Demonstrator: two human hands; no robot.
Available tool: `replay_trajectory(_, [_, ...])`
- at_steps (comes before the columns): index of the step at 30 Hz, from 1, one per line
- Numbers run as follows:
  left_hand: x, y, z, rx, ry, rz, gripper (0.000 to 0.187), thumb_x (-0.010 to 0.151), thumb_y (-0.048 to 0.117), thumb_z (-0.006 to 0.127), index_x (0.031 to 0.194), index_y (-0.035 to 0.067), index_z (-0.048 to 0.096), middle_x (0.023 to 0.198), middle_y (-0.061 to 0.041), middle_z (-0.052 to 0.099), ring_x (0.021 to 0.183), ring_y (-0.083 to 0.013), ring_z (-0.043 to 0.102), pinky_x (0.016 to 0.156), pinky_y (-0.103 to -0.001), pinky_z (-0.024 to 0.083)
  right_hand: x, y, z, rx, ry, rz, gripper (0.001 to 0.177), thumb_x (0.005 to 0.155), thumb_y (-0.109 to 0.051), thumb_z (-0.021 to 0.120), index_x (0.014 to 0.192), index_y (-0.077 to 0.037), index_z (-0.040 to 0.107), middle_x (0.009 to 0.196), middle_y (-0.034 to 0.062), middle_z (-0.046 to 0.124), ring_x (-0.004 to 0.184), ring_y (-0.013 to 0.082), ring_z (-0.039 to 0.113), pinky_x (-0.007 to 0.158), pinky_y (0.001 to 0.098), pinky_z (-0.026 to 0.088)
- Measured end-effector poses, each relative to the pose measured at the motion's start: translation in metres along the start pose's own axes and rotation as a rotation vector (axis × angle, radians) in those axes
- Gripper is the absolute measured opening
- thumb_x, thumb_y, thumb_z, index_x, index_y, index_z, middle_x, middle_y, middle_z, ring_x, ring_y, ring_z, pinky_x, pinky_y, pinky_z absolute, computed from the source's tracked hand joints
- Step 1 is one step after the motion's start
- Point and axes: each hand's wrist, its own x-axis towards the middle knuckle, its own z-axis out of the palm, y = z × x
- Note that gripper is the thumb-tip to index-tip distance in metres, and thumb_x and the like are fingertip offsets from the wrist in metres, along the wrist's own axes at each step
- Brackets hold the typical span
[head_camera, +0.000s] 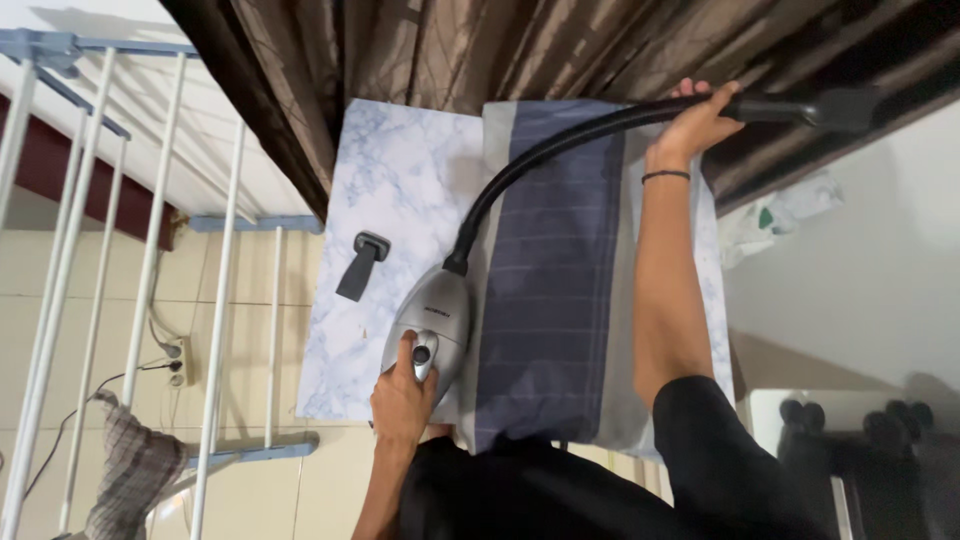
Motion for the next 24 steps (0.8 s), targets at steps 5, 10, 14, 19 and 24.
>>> replay_trajectory(5, [-0.006,0.007,0.007,-0.050,0.080,0.034,0.061,0.082,0.019,0.073,0.139,0.018,0.049,0.078,-0.021,0.073,0.072,-0.0458,0.071,0.064,-0.054,0.055,-0.052,-0.050,-0.033,-0.084,-0.166,0.191,0.053,0.098,-0.022,0.064,0.136,-0.023,0.026,0.081,0.0118,0.060,0.068,0.0251,0.063,0.064,0.0422,0.060])
replay_trajectory(10, [-0.007,0.008,0.003,-0.033,0.089,-0.020,0.057,0.084,0.020,0.073,0.138,0.017,0.053,0.076,-0.023,0.072,0.071,-0.0469,0.070,0.065,-0.054,0.055,-0.058,-0.058,-0.094,-0.059,-0.017,0.431,0.049,0.097,-0.039,0.061,0.137,-0.021,0.040,0.094,0.0092,0.072,0.082,0.0269,0.075,0.061,0.0355,0.049])
replay_trajectory(14, [0.000,0.005,-0.001,-0.073,0.148,0.033,0.056,0.084,0.019,0.074,0.136,0.014,0.053,0.081,-0.024,0.073,0.072,-0.0472,0.070,0.066,-0.054,0.055,-0.065,-0.047,-0.141,0.178,-0.088,0.563,0.047,0.105,-0.041,0.066,0.124,-0.003,0.047,0.091,0.0062,0.054,0.081,0.0293,0.063,0.079,0.0450,0.063])
replay_trajectory(19, [0.004,0.003,-0.008,-0.140,0.166,-0.021,0.052,0.087,0.019,0.071,0.135,0.014,0.053,0.083,-0.023,0.074,0.073,-0.0451,0.072,0.066,-0.053,0.056,-0.110,-0.088,-0.137,-0.219,-0.231,0.359,0.038,0.094,-0.021,0.071,0.127,-0.017,0.053,0.105,0.0080,0.067,0.087,0.0244,0.067,0.080,0.0397,0.059])
replay_trajectory(24, [0.002,0.005,0.000,-0.116,0.158,0.058,0.056,0.086,0.019,0.071,0.138,0.011,0.051,0.084,-0.024,0.074,0.073,-0.0469,0.070,0.067,-0.054,0.055,-0.139,-0.126,-0.136,-0.147,-0.199,0.364,0.033,0.093,-0.016,0.068,0.123,-0.012,0.055,0.106,0.0126,0.069,0.086,0.0310,0.077,0.079,0.0391,0.064])
